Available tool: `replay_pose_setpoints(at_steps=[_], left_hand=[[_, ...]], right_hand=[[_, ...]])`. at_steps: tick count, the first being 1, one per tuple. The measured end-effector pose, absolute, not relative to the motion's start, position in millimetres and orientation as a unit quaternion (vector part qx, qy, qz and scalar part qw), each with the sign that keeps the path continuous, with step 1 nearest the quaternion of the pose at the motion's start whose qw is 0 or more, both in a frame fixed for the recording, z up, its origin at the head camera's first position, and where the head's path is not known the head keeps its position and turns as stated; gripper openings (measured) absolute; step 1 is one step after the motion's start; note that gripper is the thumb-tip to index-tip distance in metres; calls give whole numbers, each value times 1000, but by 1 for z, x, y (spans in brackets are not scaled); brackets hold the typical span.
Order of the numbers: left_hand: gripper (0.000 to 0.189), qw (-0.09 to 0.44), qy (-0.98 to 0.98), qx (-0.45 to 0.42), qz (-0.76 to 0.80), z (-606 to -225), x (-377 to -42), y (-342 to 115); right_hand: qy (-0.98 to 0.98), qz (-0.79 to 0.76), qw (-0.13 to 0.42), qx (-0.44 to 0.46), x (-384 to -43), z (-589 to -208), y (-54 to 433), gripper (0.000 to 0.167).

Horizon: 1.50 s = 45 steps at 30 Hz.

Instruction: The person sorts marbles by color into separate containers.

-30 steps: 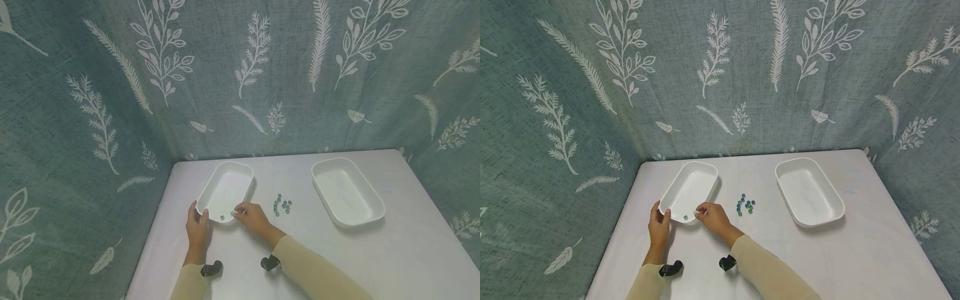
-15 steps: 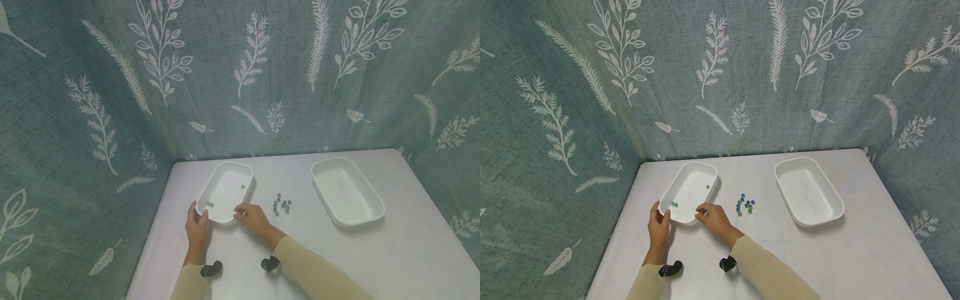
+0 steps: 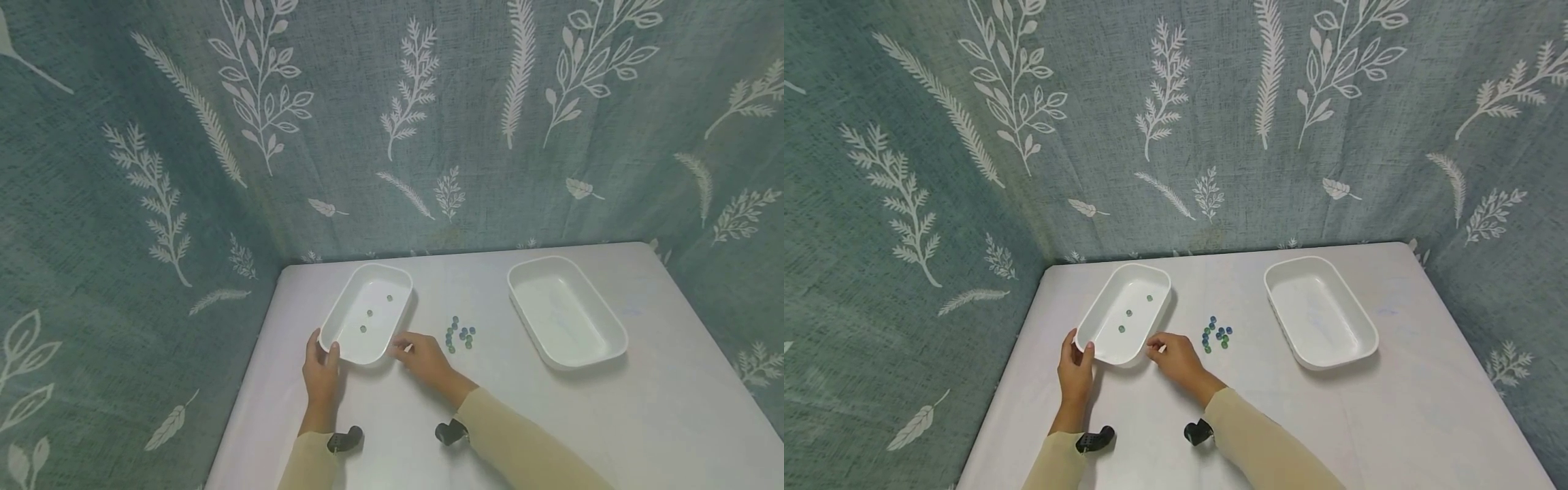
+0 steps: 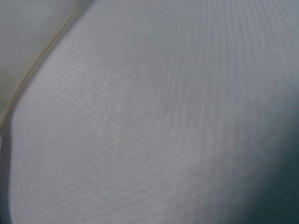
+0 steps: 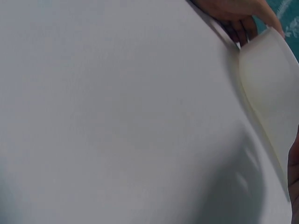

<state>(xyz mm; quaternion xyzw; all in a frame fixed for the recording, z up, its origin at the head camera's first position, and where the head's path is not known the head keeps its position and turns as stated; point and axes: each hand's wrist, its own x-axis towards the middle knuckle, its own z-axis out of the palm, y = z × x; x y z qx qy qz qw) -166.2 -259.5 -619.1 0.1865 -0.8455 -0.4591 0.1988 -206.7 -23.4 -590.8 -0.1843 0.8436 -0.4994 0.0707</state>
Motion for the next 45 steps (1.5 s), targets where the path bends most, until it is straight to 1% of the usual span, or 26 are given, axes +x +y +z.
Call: replay_pose_setpoints(at_steps=[5,10,22,29,36,45], left_hand=[[57,199,-844,184,-463,-619,-165,-259],[56,201,-843,184,-464,-620,-165,-259],[57,195,-839,185,-474,-619,-165,-259],[59,198,-841,176,-473,-617,-165,-258],[61,194,-842,182,-470,-618,-165,-257],[61,192,-843,187,-466,-620,-165,-259]], right_hand=[[855,-489,65,-161,-207,-594,-6,19],[860,-487,55,-142,-208,-596,13,16],[860,-500,1,-101,-209,-606,52,12],[857,-511,23,-59,-209,-611,71,14],[858,-512,13,-39,-211,-614,91,15],[868,-495,33,-22,-215,-616,107,24]])
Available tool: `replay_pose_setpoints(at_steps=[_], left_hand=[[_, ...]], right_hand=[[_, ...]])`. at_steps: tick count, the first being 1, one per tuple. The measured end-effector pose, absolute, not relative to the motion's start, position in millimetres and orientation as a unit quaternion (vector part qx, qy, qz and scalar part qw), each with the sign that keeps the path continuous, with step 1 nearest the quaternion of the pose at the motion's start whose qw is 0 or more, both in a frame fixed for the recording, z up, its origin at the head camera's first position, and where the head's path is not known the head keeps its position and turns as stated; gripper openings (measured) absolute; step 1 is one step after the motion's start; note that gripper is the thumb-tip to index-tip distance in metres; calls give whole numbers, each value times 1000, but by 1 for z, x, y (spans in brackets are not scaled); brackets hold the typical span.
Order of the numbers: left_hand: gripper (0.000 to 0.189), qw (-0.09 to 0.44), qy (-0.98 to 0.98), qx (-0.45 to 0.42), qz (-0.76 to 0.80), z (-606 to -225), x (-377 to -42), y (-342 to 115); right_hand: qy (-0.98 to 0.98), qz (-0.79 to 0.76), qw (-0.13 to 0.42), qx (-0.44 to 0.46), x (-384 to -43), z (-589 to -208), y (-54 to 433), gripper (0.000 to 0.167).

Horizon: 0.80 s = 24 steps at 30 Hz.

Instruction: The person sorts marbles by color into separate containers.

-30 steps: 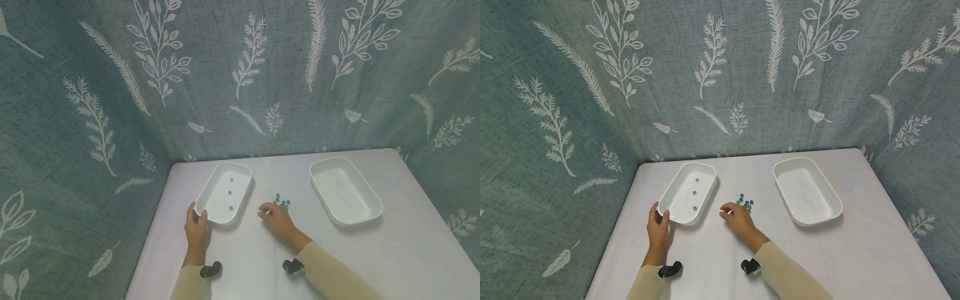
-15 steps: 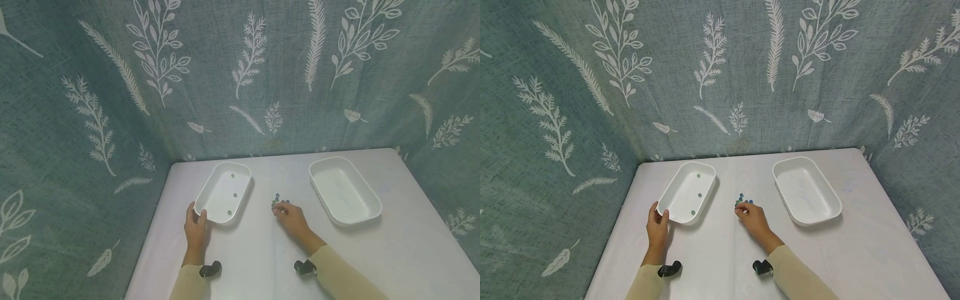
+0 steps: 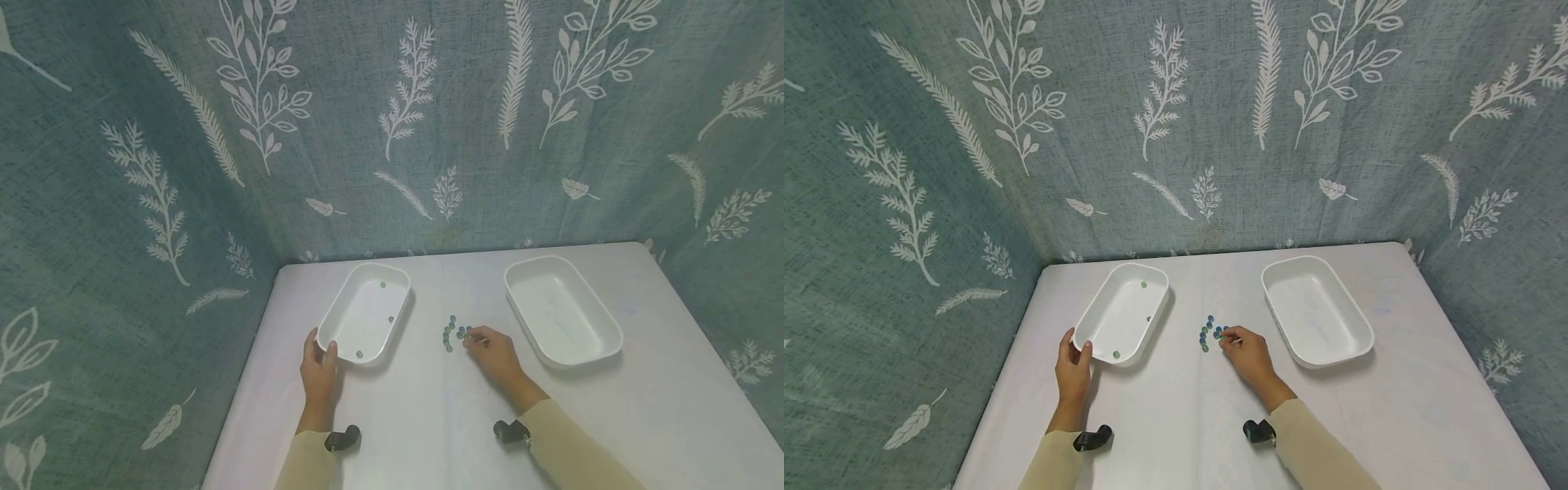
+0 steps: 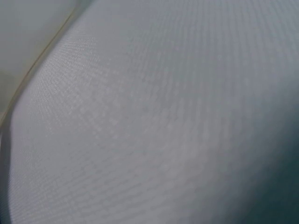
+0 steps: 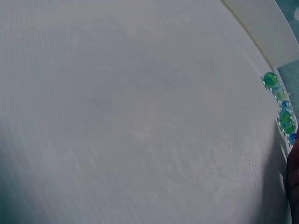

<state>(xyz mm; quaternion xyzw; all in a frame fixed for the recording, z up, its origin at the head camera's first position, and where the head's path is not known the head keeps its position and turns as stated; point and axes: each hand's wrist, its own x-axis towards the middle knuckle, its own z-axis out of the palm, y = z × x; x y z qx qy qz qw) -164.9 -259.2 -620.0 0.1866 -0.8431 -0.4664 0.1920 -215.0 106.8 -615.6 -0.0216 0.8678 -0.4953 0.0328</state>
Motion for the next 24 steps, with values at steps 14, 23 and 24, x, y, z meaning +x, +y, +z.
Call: replay_pose_setpoints(at_steps=[14,23,24], left_hand=[[60,190,-841,183,-473,-621,-165,-259],[59,192,-840,193,-469,-620,-166,-259],[59,192,-840,193,-469,-620,-167,-259]], right_hand=[[898,-435,37,-47,-215,-616,105,29],[912,-407,19,-53,-215,-618,102,27],[913,-405,18,-52,-215,-618,102,27]])
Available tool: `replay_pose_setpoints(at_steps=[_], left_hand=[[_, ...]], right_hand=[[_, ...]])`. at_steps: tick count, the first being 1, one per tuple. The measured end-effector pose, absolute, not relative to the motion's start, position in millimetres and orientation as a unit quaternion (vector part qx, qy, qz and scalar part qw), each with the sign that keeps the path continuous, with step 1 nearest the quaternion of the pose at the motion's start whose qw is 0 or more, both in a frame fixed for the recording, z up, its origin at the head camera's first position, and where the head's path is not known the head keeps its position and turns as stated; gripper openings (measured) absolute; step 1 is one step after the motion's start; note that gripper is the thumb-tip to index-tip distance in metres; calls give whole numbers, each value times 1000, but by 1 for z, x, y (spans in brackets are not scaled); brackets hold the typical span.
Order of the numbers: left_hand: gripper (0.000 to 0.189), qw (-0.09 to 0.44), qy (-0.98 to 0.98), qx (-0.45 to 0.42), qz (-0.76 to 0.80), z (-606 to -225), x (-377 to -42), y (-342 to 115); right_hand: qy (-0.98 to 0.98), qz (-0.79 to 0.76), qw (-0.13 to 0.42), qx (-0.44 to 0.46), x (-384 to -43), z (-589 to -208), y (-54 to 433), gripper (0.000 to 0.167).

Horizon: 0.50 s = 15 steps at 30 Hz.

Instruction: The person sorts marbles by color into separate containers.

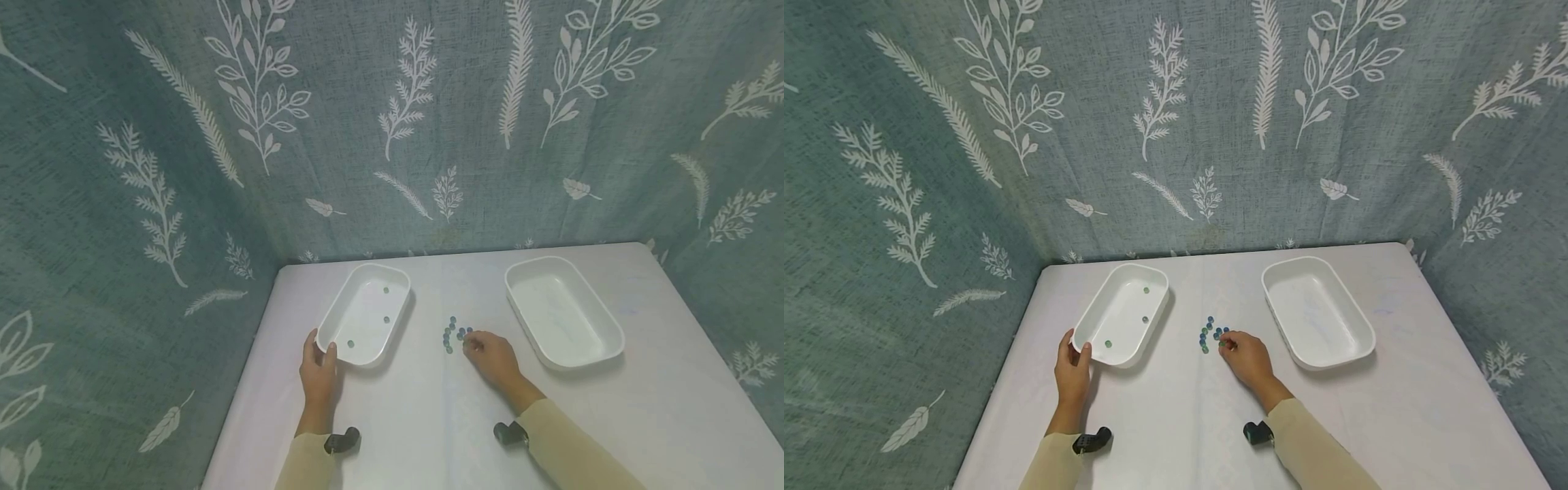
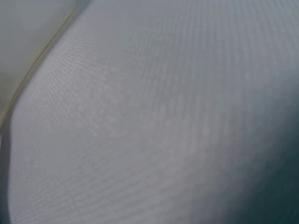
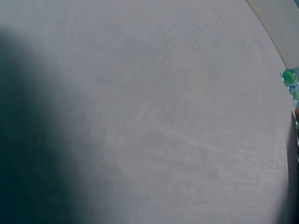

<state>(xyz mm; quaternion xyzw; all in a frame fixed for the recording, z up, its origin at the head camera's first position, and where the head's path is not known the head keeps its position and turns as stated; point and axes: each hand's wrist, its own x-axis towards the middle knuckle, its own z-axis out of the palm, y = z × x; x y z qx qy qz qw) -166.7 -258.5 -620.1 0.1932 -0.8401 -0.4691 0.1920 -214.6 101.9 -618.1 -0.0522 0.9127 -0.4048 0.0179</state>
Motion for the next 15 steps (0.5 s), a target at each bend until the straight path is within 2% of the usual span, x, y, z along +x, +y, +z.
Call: replay_pose_setpoints(at_steps=[15], left_hand=[[57,191,-840,195,-470,-618,-167,-258]], right_hand=[[913,-404,-4,-58,-213,-620,101,26]])
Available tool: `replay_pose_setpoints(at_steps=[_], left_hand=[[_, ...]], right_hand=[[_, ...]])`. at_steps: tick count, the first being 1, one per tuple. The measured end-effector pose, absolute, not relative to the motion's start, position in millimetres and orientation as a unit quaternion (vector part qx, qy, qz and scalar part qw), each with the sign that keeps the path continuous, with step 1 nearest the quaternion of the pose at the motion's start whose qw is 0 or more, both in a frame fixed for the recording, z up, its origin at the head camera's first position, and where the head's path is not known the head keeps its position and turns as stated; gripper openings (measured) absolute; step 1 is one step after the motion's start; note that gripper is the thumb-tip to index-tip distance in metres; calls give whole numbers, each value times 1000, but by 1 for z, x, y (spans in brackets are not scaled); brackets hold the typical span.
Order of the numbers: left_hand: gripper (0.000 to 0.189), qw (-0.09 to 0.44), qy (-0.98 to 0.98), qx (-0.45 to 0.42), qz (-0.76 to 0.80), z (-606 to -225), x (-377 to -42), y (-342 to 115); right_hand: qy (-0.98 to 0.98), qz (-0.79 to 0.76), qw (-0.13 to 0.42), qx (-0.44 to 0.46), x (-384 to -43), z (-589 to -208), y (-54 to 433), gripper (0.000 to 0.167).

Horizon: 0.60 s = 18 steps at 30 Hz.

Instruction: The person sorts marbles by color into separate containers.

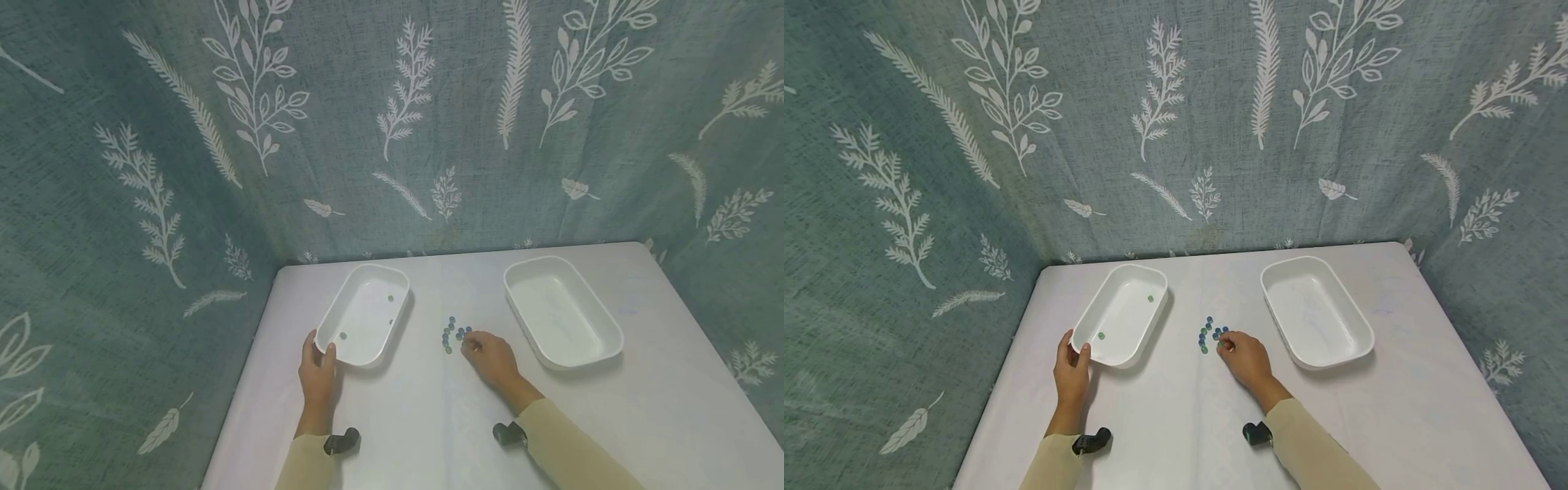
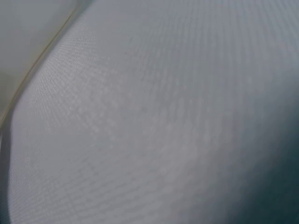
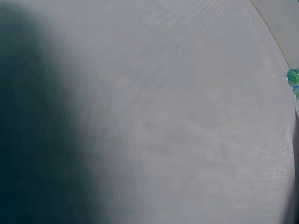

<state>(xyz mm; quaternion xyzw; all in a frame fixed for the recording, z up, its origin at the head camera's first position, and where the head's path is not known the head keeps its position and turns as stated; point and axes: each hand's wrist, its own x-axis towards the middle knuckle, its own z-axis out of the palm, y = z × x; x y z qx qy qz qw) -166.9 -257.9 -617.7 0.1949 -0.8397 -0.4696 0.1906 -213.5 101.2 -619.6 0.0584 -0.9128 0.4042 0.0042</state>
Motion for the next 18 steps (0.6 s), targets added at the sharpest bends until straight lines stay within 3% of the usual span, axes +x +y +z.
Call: replay_pose_setpoints(at_steps=[18], left_hand=[[57,212,-841,167,-469,-624,-166,-261]], right_hand=[[-878,477,-15,31,-213,-616,102,27]])
